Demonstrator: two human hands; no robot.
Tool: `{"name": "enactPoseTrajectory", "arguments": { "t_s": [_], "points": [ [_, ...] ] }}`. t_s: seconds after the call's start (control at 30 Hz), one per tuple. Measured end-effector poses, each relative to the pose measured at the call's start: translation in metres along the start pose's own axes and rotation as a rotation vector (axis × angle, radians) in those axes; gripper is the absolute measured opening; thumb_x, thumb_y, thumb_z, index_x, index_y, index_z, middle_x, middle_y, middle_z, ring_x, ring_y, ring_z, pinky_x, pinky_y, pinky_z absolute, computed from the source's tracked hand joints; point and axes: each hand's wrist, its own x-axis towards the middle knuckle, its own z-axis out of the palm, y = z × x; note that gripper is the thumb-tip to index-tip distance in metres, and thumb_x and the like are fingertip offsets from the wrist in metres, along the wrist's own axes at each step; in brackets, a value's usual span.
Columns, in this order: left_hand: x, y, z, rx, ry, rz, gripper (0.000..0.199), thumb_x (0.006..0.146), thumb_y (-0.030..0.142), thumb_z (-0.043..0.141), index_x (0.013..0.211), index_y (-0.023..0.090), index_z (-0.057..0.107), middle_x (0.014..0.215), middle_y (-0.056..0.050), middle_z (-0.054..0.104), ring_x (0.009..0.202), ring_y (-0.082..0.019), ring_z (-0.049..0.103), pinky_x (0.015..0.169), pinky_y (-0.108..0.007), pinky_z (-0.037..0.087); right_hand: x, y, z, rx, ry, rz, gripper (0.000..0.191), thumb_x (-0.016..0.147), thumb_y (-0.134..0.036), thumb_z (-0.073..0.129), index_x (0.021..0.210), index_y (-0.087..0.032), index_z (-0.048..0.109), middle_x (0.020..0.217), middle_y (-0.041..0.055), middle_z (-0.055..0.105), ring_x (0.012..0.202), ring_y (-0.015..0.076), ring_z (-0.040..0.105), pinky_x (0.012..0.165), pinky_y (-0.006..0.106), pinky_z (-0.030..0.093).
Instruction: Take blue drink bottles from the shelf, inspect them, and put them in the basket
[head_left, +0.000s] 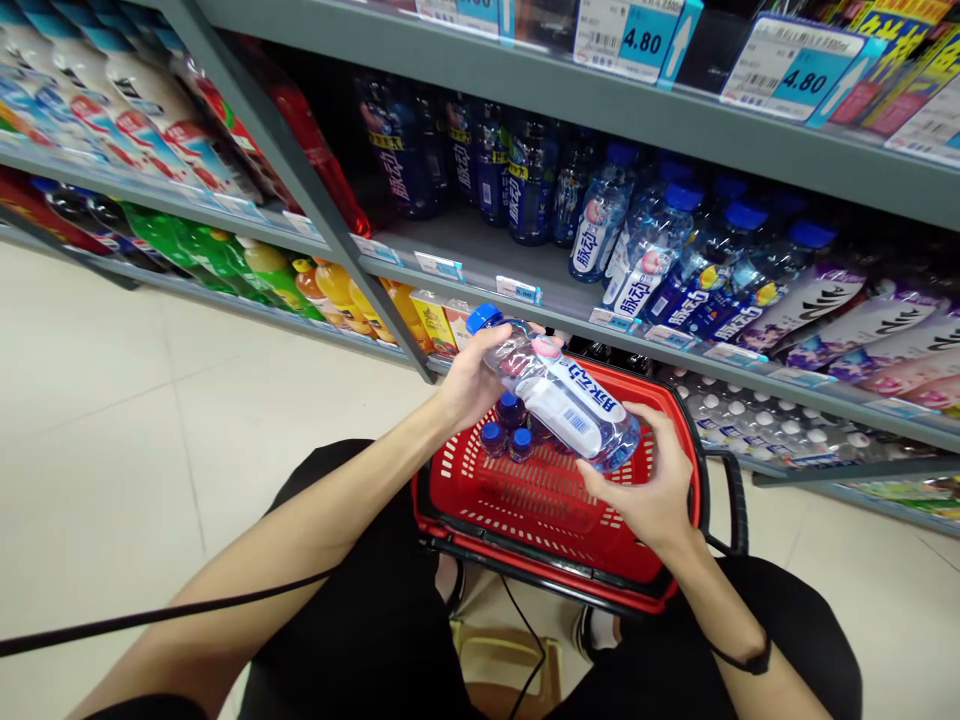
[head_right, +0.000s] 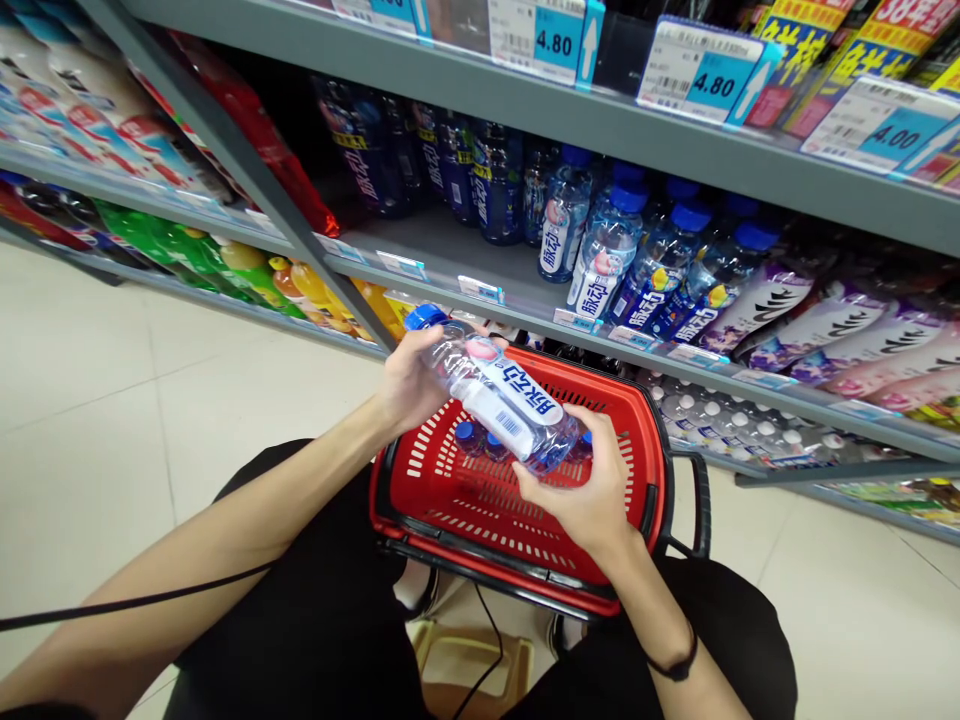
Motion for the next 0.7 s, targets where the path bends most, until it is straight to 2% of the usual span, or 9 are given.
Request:
{"name": "enactPoseTrajectory", "arguments": {
  "t_s": [0.13, 0.27, 0.37, 0.43, 0.5, 0.57, 0.63, 0.7],
  "points": [
    [-0.001, -0.002, 0.002, 0.047, -0.046, 0.045, 0.049, 0.076, 0.057, 0.078, 0.104, 0.016, 0.076, 0.105, -0.011, 0.080, 0.113, -0.035, 0.072, 0.102, -0.048, 0.054, -0.001, 0.002, 0.000, 0.221, -0.035, 0.190, 0.064, 0.072, -0.040, 0.091, 0.127, -0.023, 0.062, 0.120, 0.0101, 0.071, 0.105, 0.0276, 0.069, 0.092, 0.042, 0.058],
    [-0.003, -0.001, 0.004, 0.045, -0.060, 0.058, 0.051, 0.072, 0.055, 0.082, 0.105, 0.016, 0.076, 0.106, -0.012, 0.080, 0.109, -0.035, 0.073, 0.101, -0.048, 0.054, 0.001, 0.000, 0.003, 0.427, -0.046, 0.362, 0.057, 0.071, -0.039, 0.091, 0.120, -0.022, 0.065, 0.113, 0.0077, 0.073, 0.101, 0.0255, 0.069, 0.090, 0.038, 0.056],
    [-0.003, -0.001, 0.003, 0.034, -0.058, 0.056, 0.056, 0.071, 0.055, 0.083, 0.111, 0.018, 0.075, 0.111, -0.012, 0.079, 0.112, -0.036, 0.072, 0.099, -0.048, 0.055, 0.005, -0.003, 0.005, 0.662, -0.087, 0.599, 0.043, 0.074, -0.046, 0.087, 0.106, -0.022, 0.071, 0.101, 0.0055, 0.075, 0.093, 0.0229, 0.068, 0.085, 0.034, 0.056],
    [-0.003, -0.003, 0.002, 0.051, -0.064, 0.060, 0.058, 0.070, 0.054, 0.084, 0.114, 0.017, 0.075, 0.113, -0.012, 0.078, 0.112, -0.036, 0.072, 0.098, -0.047, 0.055, 0.007, -0.006, 0.006, 0.826, -0.147, 0.776, 0.038, 0.081, -0.052, 0.080, 0.100, -0.021, 0.073, 0.095, 0.0056, 0.076, 0.082, 0.0200, 0.066, 0.075, 0.030, 0.055],
    [-0.003, -0.006, 0.001, 0.081, -0.070, 0.065, 0.058, 0.071, 0.053, 0.085, 0.116, 0.017, 0.074, 0.114, -0.013, 0.078, 0.110, -0.035, 0.073, 0.098, -0.047, 0.055, 0.009, -0.009, 0.007, 0.977, -0.209, 0.907, 0.041, 0.088, -0.058, 0.069, 0.103, -0.020, 0.075, 0.088, 0.0056, 0.075, 0.064, 0.0151, 0.059, 0.062, 0.027, 0.051],
    [-0.003, -0.009, 0.000, 0.111, -0.070, 0.070, 0.059, 0.072, 0.050, 0.086, 0.119, 0.017, 0.073, 0.116, -0.013, 0.078, 0.111, -0.034, 0.072, 0.101, -0.046, 0.053, 0.010, -0.010, 0.009, 1.080, -0.239, 0.979, 0.048, 0.093, -0.062, 0.059, 0.102, -0.018, 0.076, 0.075, 0.0040, 0.072, 0.049, 0.0110, 0.048, 0.053, 0.026, 0.045],
    [-0.004, -0.010, 0.000, 0.137, -0.067, 0.073, 0.064, 0.071, 0.047, 0.089, 0.123, 0.016, 0.071, 0.120, -0.014, 0.076, 0.116, -0.034, 0.070, 0.106, -0.046, 0.051, 0.010, -0.009, 0.010, 1.114, -0.243, 1.017, 0.055, 0.093, -0.066, 0.054, 0.094, -0.016, 0.076, 0.061, 0.0020, 0.066, 0.041, 0.0095, 0.041, 0.048, 0.026, 0.042],
    [-0.005, -0.011, -0.001, 0.164, -0.073, 0.081, 0.070, 0.070, 0.047, 0.091, 0.128, 0.015, 0.068, 0.124, -0.014, 0.075, 0.121, -0.034, 0.068, 0.109, -0.045, 0.049, 0.008, -0.006, 0.011, 1.121, -0.266, 1.067, 0.063, 0.092, -0.070, 0.048, 0.083, -0.014, 0.075, 0.054, 0.0027, 0.063, 0.037, 0.0096, 0.040, 0.044, 0.025, 0.040]
  ]
}}
